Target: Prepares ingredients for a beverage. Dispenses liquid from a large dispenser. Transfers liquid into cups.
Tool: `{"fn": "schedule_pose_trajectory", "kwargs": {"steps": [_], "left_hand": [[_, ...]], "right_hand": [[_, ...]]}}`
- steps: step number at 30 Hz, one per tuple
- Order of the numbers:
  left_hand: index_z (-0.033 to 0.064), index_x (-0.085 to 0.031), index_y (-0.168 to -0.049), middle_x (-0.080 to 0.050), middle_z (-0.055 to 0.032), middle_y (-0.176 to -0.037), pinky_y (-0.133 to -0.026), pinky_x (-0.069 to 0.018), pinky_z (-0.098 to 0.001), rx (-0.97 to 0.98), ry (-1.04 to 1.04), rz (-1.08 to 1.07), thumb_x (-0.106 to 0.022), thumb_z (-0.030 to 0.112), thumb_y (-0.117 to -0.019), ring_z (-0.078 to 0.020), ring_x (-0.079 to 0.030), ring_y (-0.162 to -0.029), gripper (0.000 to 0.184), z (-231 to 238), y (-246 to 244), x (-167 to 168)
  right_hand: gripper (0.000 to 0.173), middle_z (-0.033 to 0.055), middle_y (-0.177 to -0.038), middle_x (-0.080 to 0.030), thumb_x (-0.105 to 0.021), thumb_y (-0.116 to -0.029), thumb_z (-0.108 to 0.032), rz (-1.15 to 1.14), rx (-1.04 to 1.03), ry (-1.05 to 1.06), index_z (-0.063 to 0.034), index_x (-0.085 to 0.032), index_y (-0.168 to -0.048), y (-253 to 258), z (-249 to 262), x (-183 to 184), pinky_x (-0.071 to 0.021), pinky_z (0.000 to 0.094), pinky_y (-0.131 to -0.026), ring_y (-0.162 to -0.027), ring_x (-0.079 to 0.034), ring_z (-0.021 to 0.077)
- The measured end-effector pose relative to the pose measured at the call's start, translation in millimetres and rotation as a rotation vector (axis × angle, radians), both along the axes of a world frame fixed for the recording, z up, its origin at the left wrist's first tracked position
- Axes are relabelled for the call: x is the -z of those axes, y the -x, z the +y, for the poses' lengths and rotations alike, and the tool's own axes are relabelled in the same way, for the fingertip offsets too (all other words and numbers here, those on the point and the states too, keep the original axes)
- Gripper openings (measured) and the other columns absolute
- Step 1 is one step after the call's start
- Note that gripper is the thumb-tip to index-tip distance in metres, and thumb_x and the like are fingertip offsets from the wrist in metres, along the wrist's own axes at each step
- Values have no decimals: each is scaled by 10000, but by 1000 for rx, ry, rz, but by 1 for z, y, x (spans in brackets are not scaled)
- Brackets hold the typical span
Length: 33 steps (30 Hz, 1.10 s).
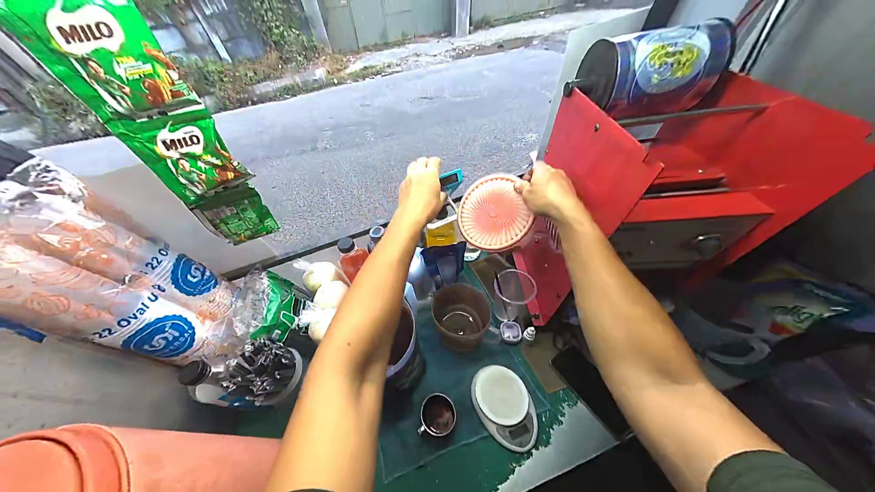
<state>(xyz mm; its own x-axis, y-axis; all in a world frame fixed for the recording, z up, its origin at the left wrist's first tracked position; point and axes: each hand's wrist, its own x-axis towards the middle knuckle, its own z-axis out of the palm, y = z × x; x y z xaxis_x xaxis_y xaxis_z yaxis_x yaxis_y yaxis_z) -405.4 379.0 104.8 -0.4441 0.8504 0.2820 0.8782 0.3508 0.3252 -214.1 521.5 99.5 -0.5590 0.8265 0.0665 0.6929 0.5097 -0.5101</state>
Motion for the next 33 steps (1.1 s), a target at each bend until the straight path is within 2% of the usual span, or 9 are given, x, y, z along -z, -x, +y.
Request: {"fn": "schedule_pose_trajectory", "kwargs": {"steps": [5, 10, 14, 18, 21, 24, 27, 31, 33], "left_hand": [[38, -536, -1430, -579, -240, -1376, -999, -505, -599, -70, 72, -19, -741, 47, -884, -442, -548, -1291, 583, 32, 8, 40], [-5, -586, -1322, -633, -244, -1262, -926, -541, -580, -130, -23, 31, -688, 62, -939, -445, -610, -1191, 402, 39, 9, 44], [-25, -567, -1347, -625, -252, -1275, -972, -528, -555, -133, -215, 26, -677, 90, -952, -432, -606, -1205, 427, 28, -2, 21], [-22, -564, -1348, -637, -224, -1272, -1029, -509, -492, 21, -306, 10, -675, 71, -947, -379, -615, -1208, 427, 18, -20, 1], [-15, -581, -1337, -645, -213, -1245, -1007, -522, -488, 126, -248, 15, -696, 64, -932, -370, -628, -1180, 428, 20, -40, 8], [-3, -586, -1336, -648, -203, -1228, -985, -535, -476, 164, -184, 22, -713, 56, -922, -370, -624, -1180, 437, 29, -56, 30], [-2, -571, -1358, -639, -214, -1239, -974, -537, -495, 115, -161, -38, -698, 79, -939, -385, -621, -1178, 446, 38, -64, 42], [-25, -536, -1384, -614, -255, -1299, -1038, -491, -531, 18, -182, -181, -670, 143, -967, -401, -603, -1219, 469, 39, -59, 37], [-18, -554, -1375, -625, -223, -1307, -1068, -483, -482, -25, -171, -212, -650, 191, -976, -346, -609, -1234, 461, 40, -58, 36]], "right_hand": [[371, 341, -1226, -630, -620, -995, -255, -243, 68, 128, 92, -646, -1125, 28, 16, 44, -455, 703, -904, -1186, -599, 505], [281, 308, -1201, -655, -635, -954, -193, -392, 25, 171, 75, -690, -1022, 47, 34, 70, -464, 695, -880, -1171, -615, 470], [274, 308, -1228, -647, -649, -940, -171, -444, -18, 199, 82, -696, -1035, 57, 48, 98, -466, 694, -912, -1195, -603, 471], [327, 326, -1282, -621, -632, -969, -178, -431, -18, 216, 101, -664, -1137, 61, 56, 132, -459, 695, -966, -1238, -584, 483], [315, 319, -1270, -634, -621, -969, -176, -432, -29, 171, 72, -670, -1157, 59, 58, 142, -470, 698, -937, -1214, -601, 484], [391, 309, -1346, -596, -652, -950, -185, -455, -58, 142, 24, -634, -1280, 54, 58, 153, -449, 698, -973, -1269, -564, 485], [377, 326, -1342, -590, -668, -952, -183, -419, -54, 121, 49, -642, -1249, 51, 56, 150, -450, 700, -979, -1270, -558, 504], [488, 337, -1358, -583, -750, -877, -116, -28, 19, 77, 80, -617, -1304, 28, 35, 121, -417, 677, -1063, -1307, -530, 504], [468, 333, -1356, -593, -674, -889, -43, -90, -26, 32, 87, -591, -1331, 11, 5, 93, -410, 677, -1074, -1302, -544, 507]]}}
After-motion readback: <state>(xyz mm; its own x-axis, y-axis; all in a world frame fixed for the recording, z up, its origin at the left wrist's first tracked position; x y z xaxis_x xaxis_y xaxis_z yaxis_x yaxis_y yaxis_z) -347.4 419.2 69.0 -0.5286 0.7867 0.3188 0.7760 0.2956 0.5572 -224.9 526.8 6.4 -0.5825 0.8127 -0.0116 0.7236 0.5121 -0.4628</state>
